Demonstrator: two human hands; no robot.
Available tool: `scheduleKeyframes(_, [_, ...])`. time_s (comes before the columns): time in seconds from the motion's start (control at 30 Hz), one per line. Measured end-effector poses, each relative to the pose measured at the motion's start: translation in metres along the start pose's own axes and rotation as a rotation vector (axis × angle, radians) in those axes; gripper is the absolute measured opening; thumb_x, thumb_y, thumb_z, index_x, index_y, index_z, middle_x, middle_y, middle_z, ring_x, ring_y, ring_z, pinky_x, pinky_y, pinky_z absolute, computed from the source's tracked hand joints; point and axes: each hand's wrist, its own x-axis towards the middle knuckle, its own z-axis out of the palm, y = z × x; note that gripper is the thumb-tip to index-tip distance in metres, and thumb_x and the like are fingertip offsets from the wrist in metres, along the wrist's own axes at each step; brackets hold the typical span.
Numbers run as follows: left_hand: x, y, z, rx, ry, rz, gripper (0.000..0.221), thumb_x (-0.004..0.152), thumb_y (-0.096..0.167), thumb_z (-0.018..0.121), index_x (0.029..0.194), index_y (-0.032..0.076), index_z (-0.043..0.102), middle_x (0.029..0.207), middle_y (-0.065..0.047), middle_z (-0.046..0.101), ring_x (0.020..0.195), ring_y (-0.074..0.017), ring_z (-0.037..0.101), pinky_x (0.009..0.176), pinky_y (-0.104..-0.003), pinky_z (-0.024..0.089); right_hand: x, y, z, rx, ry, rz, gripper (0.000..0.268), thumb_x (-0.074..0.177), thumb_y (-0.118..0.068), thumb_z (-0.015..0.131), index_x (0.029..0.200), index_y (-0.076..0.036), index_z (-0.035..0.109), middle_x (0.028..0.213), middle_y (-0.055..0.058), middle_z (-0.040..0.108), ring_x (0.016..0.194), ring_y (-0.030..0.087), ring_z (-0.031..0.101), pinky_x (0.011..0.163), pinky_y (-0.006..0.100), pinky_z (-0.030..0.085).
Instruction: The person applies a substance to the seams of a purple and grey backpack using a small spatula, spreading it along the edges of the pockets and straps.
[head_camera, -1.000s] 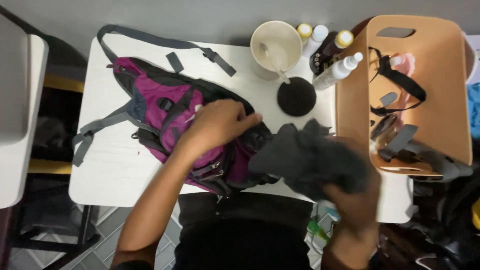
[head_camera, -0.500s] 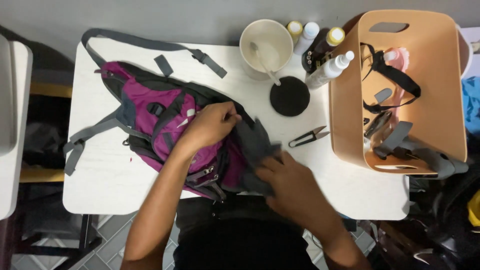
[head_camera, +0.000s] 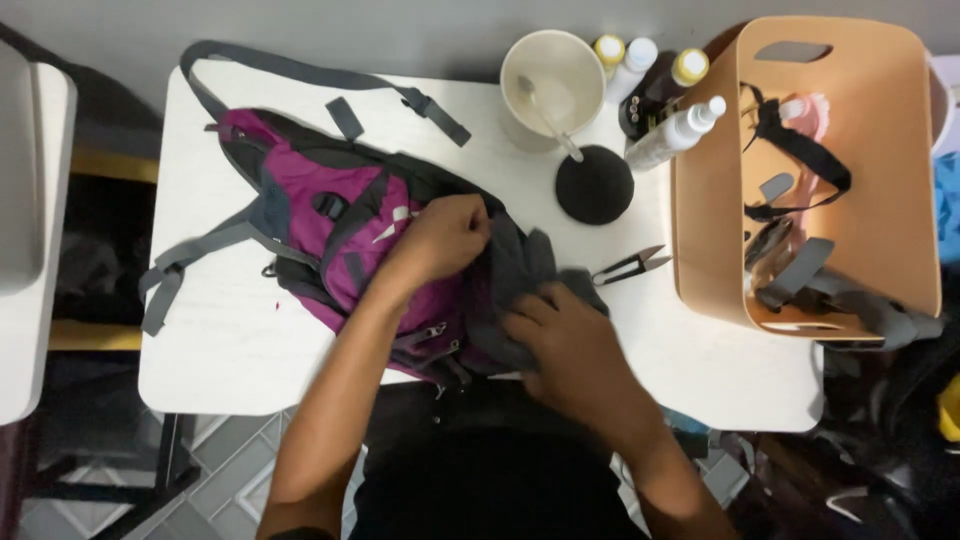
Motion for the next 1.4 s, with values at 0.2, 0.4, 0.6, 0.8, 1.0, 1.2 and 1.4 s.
scheduleKeyframes(0.2, [-0.044,0.039,-0.019,-0.007,0.071,0.136,0.028,0.101,0.024,0.055,0.083,0.005,0.064,0.086,-0.012,0.071,0.085,-0.0317,0.067,0.076,-0.048,0.044,-0.024,-0.003,-0.063,0.399,0.2,0.18,0.055,0.071,-0.001,0.06,0.123,-0.015,0.071,0.131,0.01,0.071,0.125,0.029,0.065,0.109,0.038,0.047])
scheduleKeyframes(0.4, [-0.111,0.041,0.014,0.4,0.348,0.109,0.057,0.093,0.055,0.062,0.12,0.006,0.069,0.126,-0.015,0.064,0.117,-0.0373,0.053,0.094,-0.062,0.039,0.036,-0.015,-0.11,0.387,0.469,0.189,0.043,0.085,-0.013,0.067,0.126,-0.005,0.061,0.13,0.016,0.069,0.117,0.033,0.069,0.095,0.039,0.052])
scheduleKeyframes(0.6, [-0.086,0.04,0.07,0.751,0.612,-0.059,0.079,0.089,0.072,0.055,0.127,0.004,0.066,0.131,-0.015,0.063,0.132,-0.0364,0.051,0.112,-0.064,0.031,0.181,-0.024,-0.102,0.487,0.406,-0.072,0.061,0.085,-0.004,0.077,0.134,-0.007,0.041,0.136,0.017,0.046,0.127,0.033,0.05,0.107,0.04,0.041])
scheduleKeyframes(0.8, [-0.083,0.027,0.052,0.397,0.635,0.14,0.031,0.094,0.028,0.064,0.104,0.0,0.072,0.109,-0.02,0.068,0.119,-0.0395,0.059,0.109,-0.07,0.024,0.175,0.023,-0.09,-0.225,0.321,0.241,0.03,0.099,-0.021,0.067,0.129,-0.016,0.067,0.099,0.012,0.07,0.091,0.041,0.071,0.078,0.056,0.054])
scheduleKeyframes(1.0, [-0.135,0.063,-0.014,-0.288,0.451,0.143,0.037,0.1,0.03,0.062,0.107,-0.006,0.066,0.121,-0.03,0.068,0.123,-0.0494,0.06,0.118,-0.063,0.025,0.189,0.139,-0.01,-0.472,0.032,0.47,0.023,0.092,-0.039,0.067,0.096,-0.022,0.083,0.078,0.01,0.075,0.075,0.041,0.074,0.073,0.05,0.052])
scheduleKeyframes(1.2, [-0.158,0.05,-0.05,-0.972,0.51,0.254,0.013,0.093,0.014,0.065,0.089,0.002,0.063,0.108,-0.015,0.073,0.102,-0.0246,0.063,0.093,-0.038,0.049,0.197,0.135,-0.02,-0.549,0.001,0.525,0.019,0.087,-0.021,0.064,0.084,-0.016,0.082,0.073,0.015,0.075,0.075,0.042,0.074,0.077,0.052,0.039])
scheduleKeyframes(1.4, [-0.14,0.023,-0.022,-1.304,0.468,0.494,0.012,0.09,0.005,0.066,0.09,-0.006,0.061,0.088,-0.019,0.064,0.084,-0.024,0.06,0.072,-0.031,0.047,0.201,0.135,-0.027,-0.483,-0.034,0.571,0.021,0.091,-0.017,0.066,0.095,-0.005,0.082,0.09,0.021,0.079,0.091,0.045,0.075,0.088,0.055,0.039])
